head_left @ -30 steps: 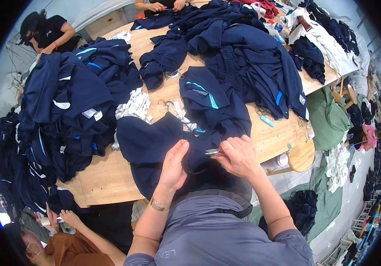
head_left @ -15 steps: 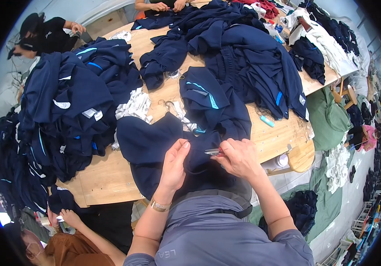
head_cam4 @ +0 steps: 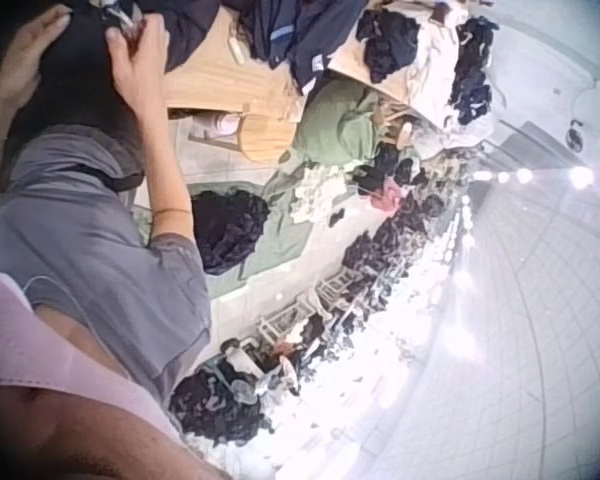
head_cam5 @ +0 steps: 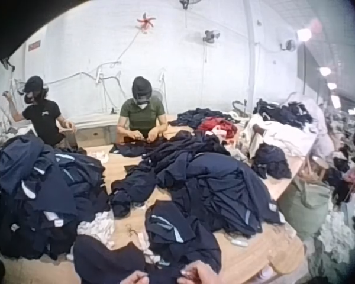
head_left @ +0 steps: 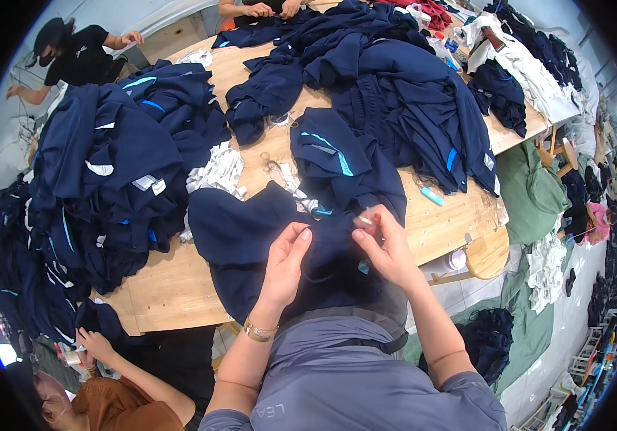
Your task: Trimming loose threads and inspecting finished garments in a textile factory.
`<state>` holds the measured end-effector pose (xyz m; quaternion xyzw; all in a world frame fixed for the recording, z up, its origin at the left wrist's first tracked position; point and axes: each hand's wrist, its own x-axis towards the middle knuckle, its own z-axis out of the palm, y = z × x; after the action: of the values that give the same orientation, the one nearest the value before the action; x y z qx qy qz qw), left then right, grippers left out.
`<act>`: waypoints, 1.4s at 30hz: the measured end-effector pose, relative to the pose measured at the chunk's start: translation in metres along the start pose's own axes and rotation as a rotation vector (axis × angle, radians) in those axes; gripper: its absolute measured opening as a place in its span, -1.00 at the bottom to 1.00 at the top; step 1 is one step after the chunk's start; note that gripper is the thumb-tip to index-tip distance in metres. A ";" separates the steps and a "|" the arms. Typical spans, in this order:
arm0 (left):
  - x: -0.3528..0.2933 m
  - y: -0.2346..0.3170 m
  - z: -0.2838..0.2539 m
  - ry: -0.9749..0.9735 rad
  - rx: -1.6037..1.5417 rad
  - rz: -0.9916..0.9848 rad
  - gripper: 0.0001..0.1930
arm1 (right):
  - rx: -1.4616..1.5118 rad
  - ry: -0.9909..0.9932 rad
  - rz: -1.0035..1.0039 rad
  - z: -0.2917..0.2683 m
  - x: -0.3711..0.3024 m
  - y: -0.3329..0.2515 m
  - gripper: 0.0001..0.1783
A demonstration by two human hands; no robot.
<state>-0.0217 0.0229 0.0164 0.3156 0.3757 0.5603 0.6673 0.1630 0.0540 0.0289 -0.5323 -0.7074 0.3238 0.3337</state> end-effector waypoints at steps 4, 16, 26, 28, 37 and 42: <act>0.000 0.004 0.002 -0.004 -0.024 -0.024 -0.90 | 0.592 -0.201 -0.034 0.009 0.006 0.001 -0.71; -0.004 0.008 -0.028 0.301 1.320 0.799 -0.71 | 0.031 0.529 -0.371 0.013 0.015 0.043 -0.63; -0.003 0.006 -0.065 0.388 1.108 0.345 -0.78 | 0.137 0.738 0.217 -0.042 0.042 0.145 -0.69; 0.003 0.005 -0.088 0.534 1.155 0.417 -0.81 | 0.016 0.849 0.198 -0.064 0.038 0.185 -0.68; 0.060 0.019 -0.171 0.669 1.845 0.298 -0.71 | 0.340 0.782 0.209 -0.047 0.007 0.138 -0.84; 0.037 0.050 -0.116 0.626 1.639 0.719 -0.92 | 0.354 0.684 0.215 -0.030 0.005 0.112 -0.84</act>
<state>-0.1432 0.0677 -0.0075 0.6182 0.6943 0.3530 -0.1056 0.2469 0.0866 -0.0447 -0.6148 -0.4292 0.2776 0.6007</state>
